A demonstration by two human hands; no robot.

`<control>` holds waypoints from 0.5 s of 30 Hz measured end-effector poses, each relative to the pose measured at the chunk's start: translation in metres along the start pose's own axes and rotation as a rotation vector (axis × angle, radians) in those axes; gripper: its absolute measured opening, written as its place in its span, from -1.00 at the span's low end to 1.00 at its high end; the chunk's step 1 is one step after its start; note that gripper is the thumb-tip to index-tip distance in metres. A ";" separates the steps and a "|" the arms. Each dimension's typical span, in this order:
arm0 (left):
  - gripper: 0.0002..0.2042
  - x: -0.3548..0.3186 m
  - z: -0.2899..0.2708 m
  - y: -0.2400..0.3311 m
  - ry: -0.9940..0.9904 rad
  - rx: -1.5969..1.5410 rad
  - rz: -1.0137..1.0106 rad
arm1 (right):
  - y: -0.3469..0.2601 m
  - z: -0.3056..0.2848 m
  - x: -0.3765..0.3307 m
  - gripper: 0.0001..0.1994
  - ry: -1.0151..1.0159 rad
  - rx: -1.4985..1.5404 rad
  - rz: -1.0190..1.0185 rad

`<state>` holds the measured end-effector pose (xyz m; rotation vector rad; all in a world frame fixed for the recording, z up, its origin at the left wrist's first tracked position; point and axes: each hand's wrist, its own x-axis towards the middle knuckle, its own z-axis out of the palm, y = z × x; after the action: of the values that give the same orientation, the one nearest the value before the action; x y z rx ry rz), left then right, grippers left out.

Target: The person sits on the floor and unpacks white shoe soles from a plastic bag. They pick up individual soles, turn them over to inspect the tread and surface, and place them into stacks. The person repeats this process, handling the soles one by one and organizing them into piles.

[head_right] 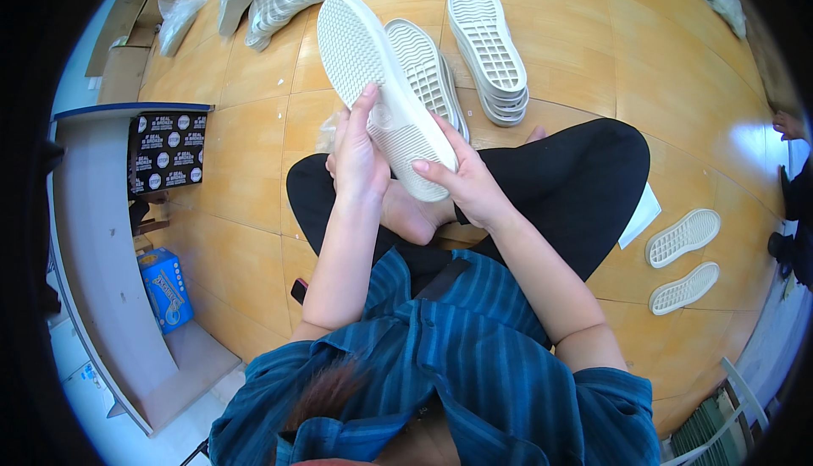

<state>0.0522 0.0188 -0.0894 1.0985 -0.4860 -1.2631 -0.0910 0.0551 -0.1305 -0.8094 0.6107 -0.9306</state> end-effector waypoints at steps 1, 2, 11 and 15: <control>-0.54 -0.002 -0.001 -0.002 -0.045 -0.056 -0.033 | -0.003 -0.001 0.002 -0.18 0.033 0.145 0.072; -0.55 -0.002 -0.004 -0.004 -0.051 -0.065 -0.050 | -0.005 -0.003 0.002 -0.17 0.032 0.256 0.091; -0.43 0.034 -0.042 -0.065 -0.115 0.794 0.100 | -0.033 -0.049 -0.021 -0.09 -0.011 0.528 0.034; -0.16 0.041 -0.047 -0.114 -0.087 1.226 0.290 | -0.073 -0.090 -0.011 -0.35 0.302 0.033 -0.137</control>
<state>0.0444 0.0084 -0.2187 1.8670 -1.5366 -0.6801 -0.1968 0.0085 -0.1198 -0.6927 0.8063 -1.1979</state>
